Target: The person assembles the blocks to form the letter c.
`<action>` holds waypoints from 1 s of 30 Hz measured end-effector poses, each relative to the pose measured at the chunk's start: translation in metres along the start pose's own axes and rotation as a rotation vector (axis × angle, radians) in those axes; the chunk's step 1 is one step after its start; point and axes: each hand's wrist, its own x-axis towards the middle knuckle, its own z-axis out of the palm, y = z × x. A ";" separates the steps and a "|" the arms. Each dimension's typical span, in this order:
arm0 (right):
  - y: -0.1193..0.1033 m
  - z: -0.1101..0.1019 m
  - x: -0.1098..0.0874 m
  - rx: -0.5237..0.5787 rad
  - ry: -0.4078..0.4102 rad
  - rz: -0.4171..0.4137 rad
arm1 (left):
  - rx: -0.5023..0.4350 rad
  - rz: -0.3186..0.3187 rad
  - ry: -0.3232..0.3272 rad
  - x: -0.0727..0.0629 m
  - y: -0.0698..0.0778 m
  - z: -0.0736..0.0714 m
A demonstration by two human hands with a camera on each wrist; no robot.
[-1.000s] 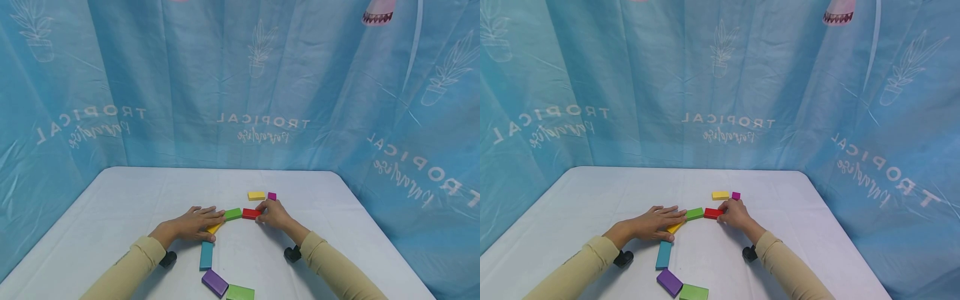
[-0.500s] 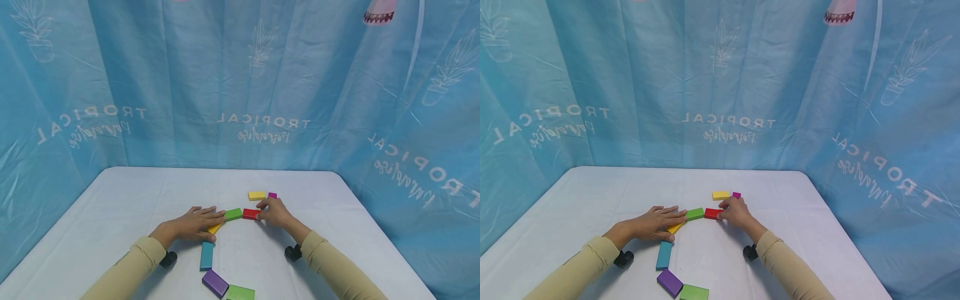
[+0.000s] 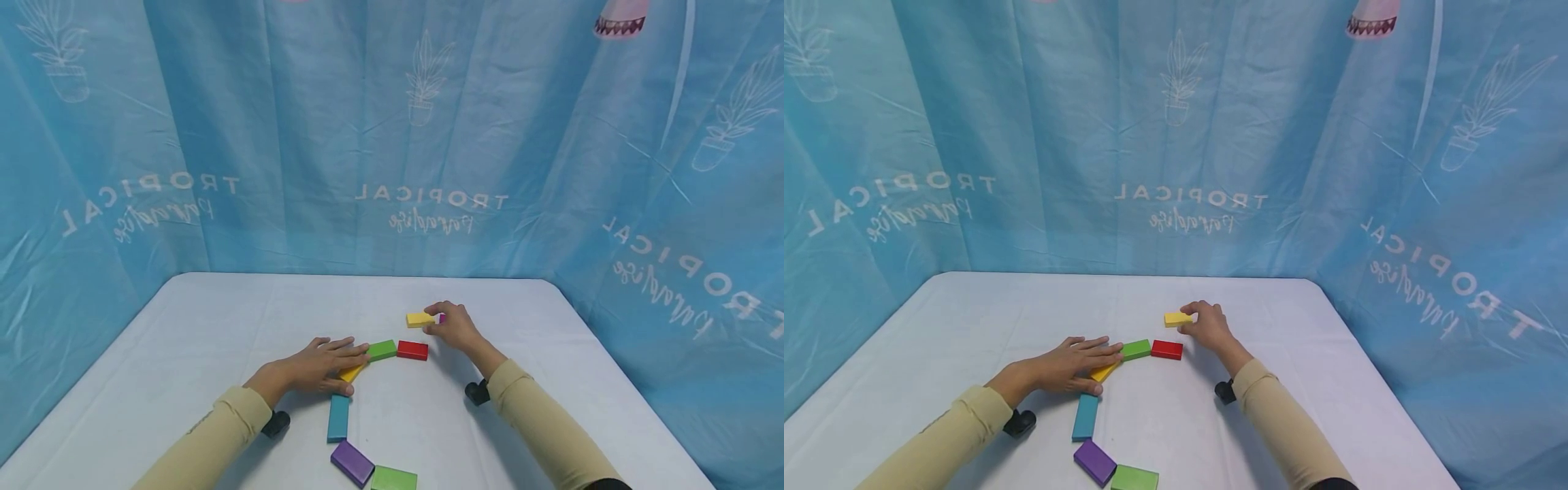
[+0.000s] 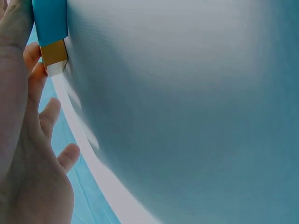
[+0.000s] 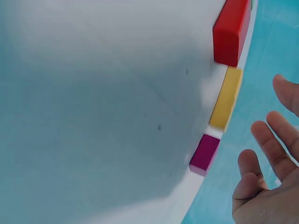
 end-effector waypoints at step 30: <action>0.011 0.000 0.040 -0.142 -0.087 0.044 | -0.012 0.031 -0.005 -0.003 0.002 -0.004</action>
